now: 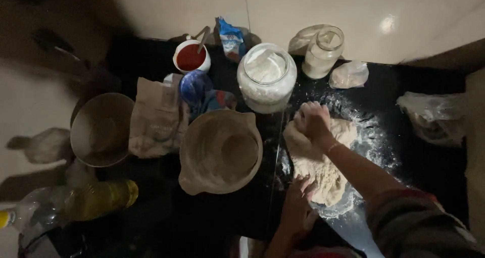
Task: Kneading dough on a floured surface.
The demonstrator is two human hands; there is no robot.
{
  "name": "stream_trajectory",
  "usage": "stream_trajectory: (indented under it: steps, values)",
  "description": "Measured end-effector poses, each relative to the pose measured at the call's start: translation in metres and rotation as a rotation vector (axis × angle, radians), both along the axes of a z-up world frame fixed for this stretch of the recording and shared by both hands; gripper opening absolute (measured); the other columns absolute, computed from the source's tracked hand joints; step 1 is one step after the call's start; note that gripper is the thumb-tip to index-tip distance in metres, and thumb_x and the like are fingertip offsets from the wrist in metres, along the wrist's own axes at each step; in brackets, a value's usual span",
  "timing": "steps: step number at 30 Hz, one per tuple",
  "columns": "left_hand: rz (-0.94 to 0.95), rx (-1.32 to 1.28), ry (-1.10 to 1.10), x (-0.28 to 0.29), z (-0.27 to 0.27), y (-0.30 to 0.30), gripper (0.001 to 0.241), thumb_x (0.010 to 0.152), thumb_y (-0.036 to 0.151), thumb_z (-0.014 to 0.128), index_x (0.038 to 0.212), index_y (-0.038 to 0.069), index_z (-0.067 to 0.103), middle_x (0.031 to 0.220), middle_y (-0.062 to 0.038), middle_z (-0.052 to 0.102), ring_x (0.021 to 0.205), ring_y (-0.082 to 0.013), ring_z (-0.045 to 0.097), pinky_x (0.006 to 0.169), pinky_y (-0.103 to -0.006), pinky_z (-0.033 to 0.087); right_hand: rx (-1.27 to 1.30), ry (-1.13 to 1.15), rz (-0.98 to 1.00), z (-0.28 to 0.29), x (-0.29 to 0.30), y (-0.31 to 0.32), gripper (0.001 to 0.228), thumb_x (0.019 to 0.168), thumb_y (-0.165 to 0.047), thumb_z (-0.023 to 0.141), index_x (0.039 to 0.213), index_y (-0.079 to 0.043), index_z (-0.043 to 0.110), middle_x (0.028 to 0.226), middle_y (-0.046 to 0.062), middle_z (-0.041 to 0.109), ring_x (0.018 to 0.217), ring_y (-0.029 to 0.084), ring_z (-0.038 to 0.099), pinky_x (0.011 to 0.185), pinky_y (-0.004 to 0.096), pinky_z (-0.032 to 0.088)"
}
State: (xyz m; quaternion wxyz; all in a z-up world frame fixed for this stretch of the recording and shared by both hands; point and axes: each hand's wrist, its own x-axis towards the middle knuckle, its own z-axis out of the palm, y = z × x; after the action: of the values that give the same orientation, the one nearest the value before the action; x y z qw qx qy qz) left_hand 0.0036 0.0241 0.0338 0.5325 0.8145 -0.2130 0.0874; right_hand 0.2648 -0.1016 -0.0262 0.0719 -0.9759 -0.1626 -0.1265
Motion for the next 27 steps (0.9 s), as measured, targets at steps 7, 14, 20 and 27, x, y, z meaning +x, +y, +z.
stream_trajectory:
  steps: [7, 14, 20, 27]
  values:
    - [0.010, 0.016, -0.071, -0.008, -0.055, -0.007, 0.075, 0.110, 0.058, 0.021, 0.148, -0.002, 0.045, 0.152, -0.026, 0.043, 0.142, -0.0473, 0.038, 0.120, -0.0608, 0.025, 0.379, 0.486, -0.176, -0.089, 0.020, -0.030, 0.038, 0.098, -0.048, 0.050, 0.095, -0.020, 0.076, 0.108, 0.007, 0.076, 0.099, 0.036, 0.067, 0.081, 0.048, 0.046]
    - [-0.044, -0.135, 0.214, -0.008, -0.059, -0.008, 0.062, 0.109, 0.035, 0.041, 0.162, 0.006, 0.029, 0.170, -0.019, 0.025, 0.157, -0.0367, 0.024, 0.124, -0.0487, 0.020, 0.804, 0.878, 0.077, 0.126, -0.122, -0.036, 0.037, 0.093, -0.039, 0.059, 0.113, -0.010, 0.072, 0.108, 0.013, 0.072, 0.094, 0.028, 0.068, 0.081, 0.039, 0.053]
    - [-0.113, -0.194, 0.046, -0.003, -0.023, 0.002, 0.071, 0.112, 0.056, 0.020, 0.145, 0.002, 0.053, 0.147, -0.025, 0.050, 0.135, -0.0435, 0.047, 0.111, -0.0526, 0.036, 0.093, 0.117, 0.235, -0.012, -0.220, -0.110, 0.027, 0.083, -0.047, 0.066, 0.088, -0.020, 0.063, 0.093, 0.001, 0.064, 0.097, 0.025, 0.056, 0.097, 0.049, 0.033]
    - [-0.071, -0.237, 0.177, -0.022, -0.019, 0.018, 0.079, 0.109, 0.067, 0.026, 0.156, 0.007, 0.045, 0.169, -0.024, 0.024, 0.157, -0.0420, 0.025, 0.118, -0.0519, 0.028, 0.137, 0.060, 0.031, 0.042, -0.181, -0.031, 0.030, 0.090, -0.042, 0.060, 0.084, -0.015, 0.071, 0.090, 0.008, 0.070, 0.085, 0.033, 0.067, 0.063, 0.052, 0.051]
